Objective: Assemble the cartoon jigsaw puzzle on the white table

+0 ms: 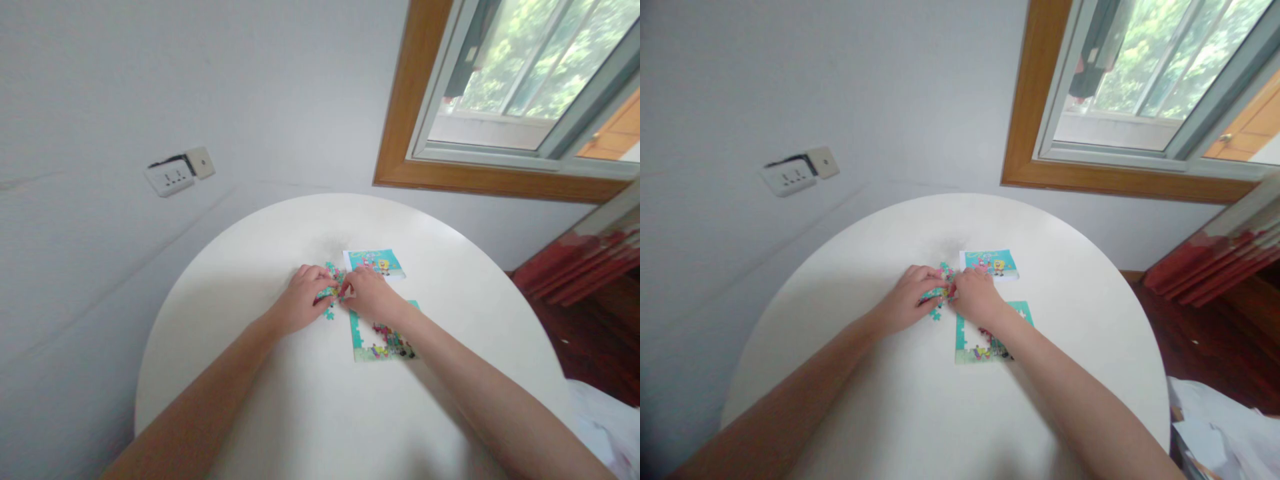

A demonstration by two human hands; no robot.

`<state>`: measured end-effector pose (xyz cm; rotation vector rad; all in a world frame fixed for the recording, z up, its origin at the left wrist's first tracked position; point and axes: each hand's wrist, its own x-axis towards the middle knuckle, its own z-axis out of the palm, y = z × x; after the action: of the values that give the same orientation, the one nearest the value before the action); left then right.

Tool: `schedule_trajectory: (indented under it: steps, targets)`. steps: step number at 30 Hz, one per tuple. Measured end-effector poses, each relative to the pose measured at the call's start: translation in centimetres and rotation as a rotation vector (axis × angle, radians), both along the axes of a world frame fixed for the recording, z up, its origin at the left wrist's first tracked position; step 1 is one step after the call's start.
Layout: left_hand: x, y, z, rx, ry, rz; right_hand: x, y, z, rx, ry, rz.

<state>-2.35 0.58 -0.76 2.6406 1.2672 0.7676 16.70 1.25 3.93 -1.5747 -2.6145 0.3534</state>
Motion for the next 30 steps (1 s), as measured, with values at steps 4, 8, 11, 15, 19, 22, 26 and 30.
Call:
schedule_trajectory:
  steps: [4, 8, 11, 15, 19, 22, 26, 30]
  targets:
    - [0.2, -0.1, -0.1, -0.005, 0.001, 0.018, -0.1, -0.1, 0.1, 0.042, 0.021, 0.028]
    - [0.3, -0.1, 0.2, -0.033, -0.03, 0.016, -0.3, -0.3, -0.1, 0.077, 0.048, 0.072]
    - [0.3, -0.1, 0.2, -0.047, -0.07, 0.017, -0.3, -0.2, -0.3, 0.084, 0.066, 0.096]
    - [0.1, 0.2, 0.1, -0.04, -0.118, -0.007, 0.1, 0.3, -0.5, 0.08, 0.138, 0.108]
    - [0.2, 0.2, 0.7, -0.032, -0.202, 0.001, 1.0, 1.1, 0.3, 0.043, 0.231, 0.141]
    - [0.8, -0.3, 1.4, -0.068, -0.267, -0.004, 1.8, 1.3, 1.4, -0.002, 0.303, 0.208]
    - [2.2, -1.4, 2.0, -0.078, -0.336, -0.045, 2.9, 0.6, 2.5, -0.009, 0.37, 0.205]
    - [3.6, -2.6, 2.6, -0.091, -0.348, -0.113, 4.3, -1.1, 2.8, -0.041, 0.395, 0.228]
